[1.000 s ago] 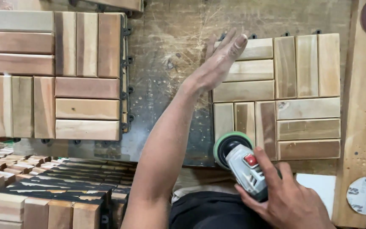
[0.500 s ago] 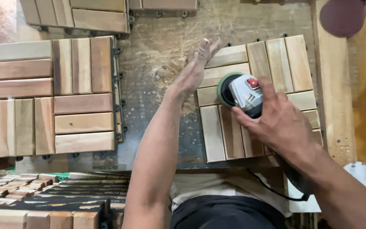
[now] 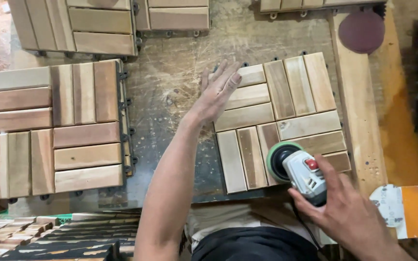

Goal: The person uses a handheld orbital sander to smooth the surface of a wooden block composed of multiple smaller pieces arranged in a pattern. The person moves the sander across the wood while holding the block steady with the other hand.

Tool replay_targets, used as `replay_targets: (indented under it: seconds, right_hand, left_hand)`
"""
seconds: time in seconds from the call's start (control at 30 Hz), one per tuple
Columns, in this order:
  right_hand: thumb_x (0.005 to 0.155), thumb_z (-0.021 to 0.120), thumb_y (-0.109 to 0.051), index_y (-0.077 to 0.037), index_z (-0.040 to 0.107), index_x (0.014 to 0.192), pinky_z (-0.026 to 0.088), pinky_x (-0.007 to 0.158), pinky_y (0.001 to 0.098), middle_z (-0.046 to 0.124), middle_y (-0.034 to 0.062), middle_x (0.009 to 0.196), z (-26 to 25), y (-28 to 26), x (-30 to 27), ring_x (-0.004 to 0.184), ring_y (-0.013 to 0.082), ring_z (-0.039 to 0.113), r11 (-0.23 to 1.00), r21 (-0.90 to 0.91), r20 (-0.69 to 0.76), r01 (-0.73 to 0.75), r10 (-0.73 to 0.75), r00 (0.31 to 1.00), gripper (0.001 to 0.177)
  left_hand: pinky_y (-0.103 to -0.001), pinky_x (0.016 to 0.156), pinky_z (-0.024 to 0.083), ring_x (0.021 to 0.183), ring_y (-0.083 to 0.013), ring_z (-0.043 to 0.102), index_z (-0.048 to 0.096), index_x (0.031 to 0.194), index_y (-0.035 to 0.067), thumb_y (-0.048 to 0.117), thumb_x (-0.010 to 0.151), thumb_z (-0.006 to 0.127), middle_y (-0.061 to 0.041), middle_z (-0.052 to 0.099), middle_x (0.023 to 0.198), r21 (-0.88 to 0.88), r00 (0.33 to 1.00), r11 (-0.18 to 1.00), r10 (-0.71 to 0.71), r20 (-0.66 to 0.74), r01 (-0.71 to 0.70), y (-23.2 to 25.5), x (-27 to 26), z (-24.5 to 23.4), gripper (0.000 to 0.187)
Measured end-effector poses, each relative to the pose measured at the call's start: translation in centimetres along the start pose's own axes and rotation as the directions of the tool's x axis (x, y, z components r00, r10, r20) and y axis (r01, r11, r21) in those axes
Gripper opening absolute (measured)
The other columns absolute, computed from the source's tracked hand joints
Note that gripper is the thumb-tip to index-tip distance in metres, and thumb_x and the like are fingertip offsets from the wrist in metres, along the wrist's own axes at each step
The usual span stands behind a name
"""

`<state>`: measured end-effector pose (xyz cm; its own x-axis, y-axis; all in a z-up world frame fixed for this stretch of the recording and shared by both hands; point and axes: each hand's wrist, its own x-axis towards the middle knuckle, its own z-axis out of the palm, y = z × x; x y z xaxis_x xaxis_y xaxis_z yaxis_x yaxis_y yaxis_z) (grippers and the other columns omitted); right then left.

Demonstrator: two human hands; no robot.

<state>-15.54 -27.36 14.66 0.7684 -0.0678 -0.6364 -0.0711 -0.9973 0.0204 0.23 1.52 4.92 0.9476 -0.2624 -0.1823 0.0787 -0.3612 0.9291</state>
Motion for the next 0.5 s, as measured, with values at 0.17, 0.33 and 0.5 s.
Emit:
replay_targets:
  seconds: [0.17,0.33,0.5]
  right_hand:
    - [0.084,0.06,-0.064,-0.036,0.032,0.152,0.053,0.096,0.0646,0.061,0.0218,0.138,-6.1,-0.3,2.3,0.119,0.0511,0.064,0.951,0.243,-0.079,-0.191,0.216,0.973,0.079]
    - [0.091,0.055,-0.062,-0.025,0.032,0.161,0.049,0.1,0.0612,0.06,0.0305,0.137,-9.7,-1.1,4.0,0.122,0.0527,0.061,0.864,0.378,-0.077,-0.334,0.389,0.918,0.082]
    - [0.091,0.049,-0.067,-0.029,0.023,0.158,0.058,0.092,0.0657,0.063,0.0307,0.126,-6.9,-2.6,3.9,0.114,0.0501,0.066,0.957,0.255,-0.11,-0.139,0.172,0.979,0.081]
  left_hand:
    - [-0.044,0.124,-0.018,0.159,-0.0193,0.01,0.036,0.158,0.015,0.066,0.096,0.025,-0.008,0.031,0.168,0.162,0.997,0.986,0.058,-0.058,-0.048,-0.4,0.3,0.5,0.081]
    - [-0.044,0.124,-0.017,0.158,-0.017,0.007,0.038,0.157,0.017,0.07,0.093,0.028,-0.006,0.028,0.169,0.235,0.996,0.972,0.018,-0.09,0.004,1.2,-0.6,0.7,0.084]
    - [-0.045,0.124,-0.016,0.159,-0.0174,0.006,0.038,0.157,0.015,0.074,0.089,0.026,-0.006,0.03,0.168,0.213,0.997,0.977,-0.005,-0.074,0.021,1.9,-0.9,0.7,0.091]
